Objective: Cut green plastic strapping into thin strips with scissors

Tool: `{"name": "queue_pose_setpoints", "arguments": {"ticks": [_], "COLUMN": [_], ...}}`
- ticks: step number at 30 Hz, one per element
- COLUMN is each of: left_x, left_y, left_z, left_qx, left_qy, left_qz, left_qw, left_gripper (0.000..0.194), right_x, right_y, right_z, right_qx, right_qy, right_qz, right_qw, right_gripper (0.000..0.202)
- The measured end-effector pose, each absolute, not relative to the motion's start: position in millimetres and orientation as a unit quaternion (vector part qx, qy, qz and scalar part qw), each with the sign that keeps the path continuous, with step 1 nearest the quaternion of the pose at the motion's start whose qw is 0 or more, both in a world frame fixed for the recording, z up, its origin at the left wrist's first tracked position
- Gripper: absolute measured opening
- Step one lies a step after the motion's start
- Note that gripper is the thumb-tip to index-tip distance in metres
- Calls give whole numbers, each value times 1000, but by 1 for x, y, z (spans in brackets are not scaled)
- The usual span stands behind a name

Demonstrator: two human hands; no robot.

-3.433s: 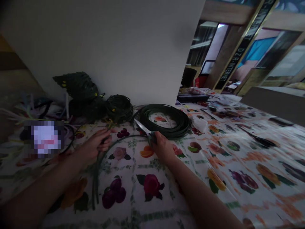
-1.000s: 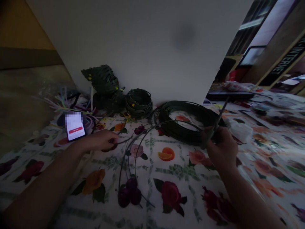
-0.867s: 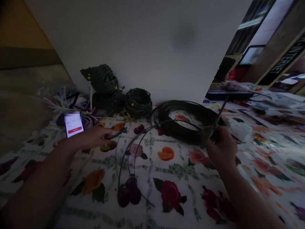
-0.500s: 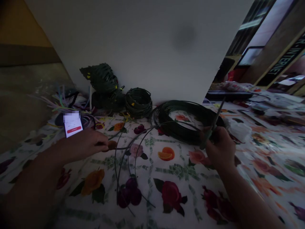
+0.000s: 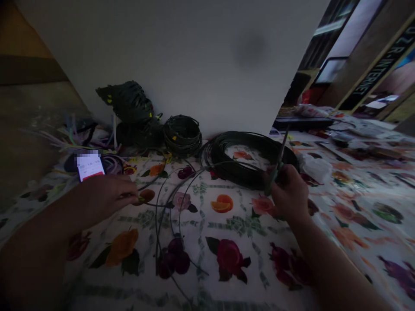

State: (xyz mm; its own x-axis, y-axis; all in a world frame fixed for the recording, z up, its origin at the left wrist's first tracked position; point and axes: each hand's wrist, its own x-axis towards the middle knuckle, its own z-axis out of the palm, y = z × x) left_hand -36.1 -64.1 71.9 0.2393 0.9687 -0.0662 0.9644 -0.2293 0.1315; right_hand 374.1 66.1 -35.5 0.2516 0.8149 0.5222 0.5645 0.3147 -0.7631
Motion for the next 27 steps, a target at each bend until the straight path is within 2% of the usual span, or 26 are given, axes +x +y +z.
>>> {"name": "queue_pose_setpoints", "arguments": {"ticks": [5,10,15,21,24,27], "left_x": [-53,-77,-88,-86,-82,-82], "left_y": [-29,1,14,17,15,14], "left_z": [54,27,12,9,14,18], "left_qx": [736,669,655,631,620,608], "left_qy": [670,734,749,772,779,786], "left_qz": [-94,-118,-100,-46,-4,25], "left_qw": [29,6,-27,-66,-93,-106], "left_gripper": [19,19,30,28,35,35], "right_x": [372,375,376,371,368,365], "right_y": [63,65,66,63,62,62], "right_z": [-31,-36,-39,-37,-39,-41], "right_qx": [-592,-574,-563,-547,-555,-556], "right_qy": [-605,-617,-631,-626,-634,-654], "right_qz": [89,104,106,150,148,146], "right_qw": [526,528,523,535,518,492], "right_gripper": [26,25,26,30,28,24]}}
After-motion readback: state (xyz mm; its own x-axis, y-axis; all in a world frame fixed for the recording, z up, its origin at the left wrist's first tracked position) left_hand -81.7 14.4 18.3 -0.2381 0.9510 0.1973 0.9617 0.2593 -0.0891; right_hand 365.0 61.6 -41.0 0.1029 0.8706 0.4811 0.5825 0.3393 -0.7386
